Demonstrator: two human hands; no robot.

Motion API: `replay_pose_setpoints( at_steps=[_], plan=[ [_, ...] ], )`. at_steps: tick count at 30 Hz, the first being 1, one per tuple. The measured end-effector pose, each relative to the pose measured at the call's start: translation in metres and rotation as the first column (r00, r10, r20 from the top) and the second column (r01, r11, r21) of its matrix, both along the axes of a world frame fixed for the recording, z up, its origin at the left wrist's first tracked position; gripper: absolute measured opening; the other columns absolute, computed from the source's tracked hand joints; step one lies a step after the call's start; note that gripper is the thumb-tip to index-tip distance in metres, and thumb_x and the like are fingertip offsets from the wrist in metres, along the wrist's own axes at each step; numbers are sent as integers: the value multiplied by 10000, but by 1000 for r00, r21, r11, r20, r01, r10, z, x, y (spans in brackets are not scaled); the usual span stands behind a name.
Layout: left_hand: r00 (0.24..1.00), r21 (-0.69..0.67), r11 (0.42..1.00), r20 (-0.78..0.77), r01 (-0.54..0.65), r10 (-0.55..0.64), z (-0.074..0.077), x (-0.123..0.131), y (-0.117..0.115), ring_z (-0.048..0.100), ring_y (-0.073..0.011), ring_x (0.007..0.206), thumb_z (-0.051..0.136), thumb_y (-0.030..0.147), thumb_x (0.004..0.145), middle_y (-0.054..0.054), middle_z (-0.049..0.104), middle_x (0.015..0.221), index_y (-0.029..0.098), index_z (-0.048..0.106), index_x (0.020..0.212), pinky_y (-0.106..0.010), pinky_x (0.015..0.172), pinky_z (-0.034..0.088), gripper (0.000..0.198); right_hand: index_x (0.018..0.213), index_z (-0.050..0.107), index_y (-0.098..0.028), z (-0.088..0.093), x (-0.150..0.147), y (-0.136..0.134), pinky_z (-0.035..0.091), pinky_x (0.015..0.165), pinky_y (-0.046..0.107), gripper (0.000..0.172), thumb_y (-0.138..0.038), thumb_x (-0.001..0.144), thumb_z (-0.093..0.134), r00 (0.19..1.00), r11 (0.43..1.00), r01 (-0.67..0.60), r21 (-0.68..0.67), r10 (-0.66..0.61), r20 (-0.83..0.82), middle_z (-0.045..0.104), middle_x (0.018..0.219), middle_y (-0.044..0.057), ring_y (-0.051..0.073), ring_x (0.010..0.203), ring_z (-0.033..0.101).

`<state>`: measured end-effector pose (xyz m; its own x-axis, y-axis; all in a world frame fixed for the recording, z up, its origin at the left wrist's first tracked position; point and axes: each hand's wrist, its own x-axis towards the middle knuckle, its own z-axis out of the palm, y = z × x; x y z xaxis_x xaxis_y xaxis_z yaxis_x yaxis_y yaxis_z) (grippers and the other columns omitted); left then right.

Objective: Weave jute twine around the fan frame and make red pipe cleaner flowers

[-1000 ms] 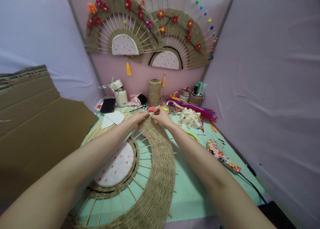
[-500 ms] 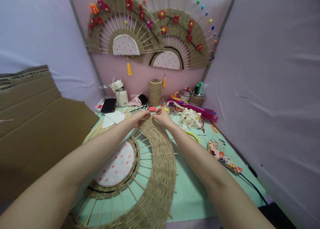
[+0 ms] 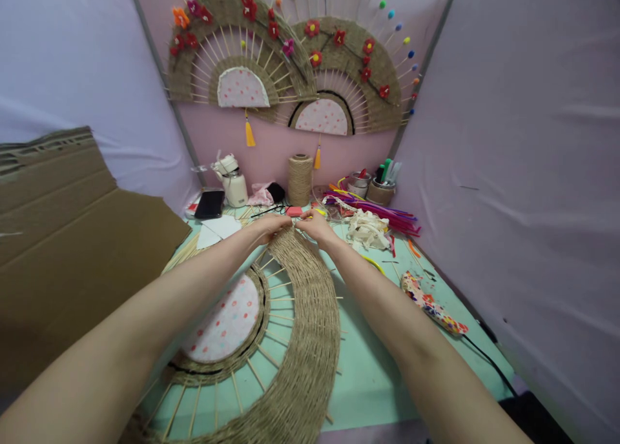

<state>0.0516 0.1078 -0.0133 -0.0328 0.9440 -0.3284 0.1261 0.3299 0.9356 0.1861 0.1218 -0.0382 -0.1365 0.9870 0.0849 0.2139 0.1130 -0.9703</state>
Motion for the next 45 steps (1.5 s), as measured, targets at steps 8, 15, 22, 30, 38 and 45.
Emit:
replay_pose_setpoints(
  at_steps=[8,15,22,30,38,45],
  plan=[
    [998,13,998,-36,59,-59,-8,-3,2,415,-104,365,612,155,565,34,439,408,197,456,474,-241,396,318,185,661,449,-191,5,3,3,395,614,244,98,-265,636,508,1000,999,-4,-33,3,-17,593,644,-3,130,622,547],
    [999,-4,999,9,54,-54,-5,-2,-2,478,-125,401,626,177,562,12,507,454,186,494,536,-251,411,368,134,729,448,-188,-1,0,5,362,575,227,244,-245,538,589,999,996,-9,85,5,44,527,642,-43,114,606,485],
    [994,-8,999,96,48,-47,-9,-11,2,381,-85,369,650,316,597,39,430,422,196,442,521,-226,380,315,253,739,440,-188,-3,-5,6,326,538,221,259,-244,520,566,1000,997,-4,82,3,12,486,588,-69,104,554,440],
    [993,-12,998,108,56,-55,-3,-14,0,425,-67,426,642,317,614,32,530,578,176,567,729,-191,398,302,197,736,455,-182,-5,-4,6,335,544,226,256,-248,527,587,1000,998,8,59,-10,27,493,583,-69,103,553,447],
    [999,75,997,13,30,-31,-10,-10,5,449,-65,469,634,103,557,45,537,626,201,546,864,-179,428,297,334,644,463,-186,-9,-1,13,405,573,236,101,-216,585,539,1000,1000,-13,-1,13,0,570,592,-26,124,592,529],
    [998,104,993,17,53,-55,-16,-9,12,426,-64,472,596,64,551,44,518,581,180,585,864,-173,443,304,334,628,473,-182,-8,0,12,417,580,233,89,-186,590,553,1000,999,-25,-32,25,-4,583,584,-16,116,580,535]
  ],
)
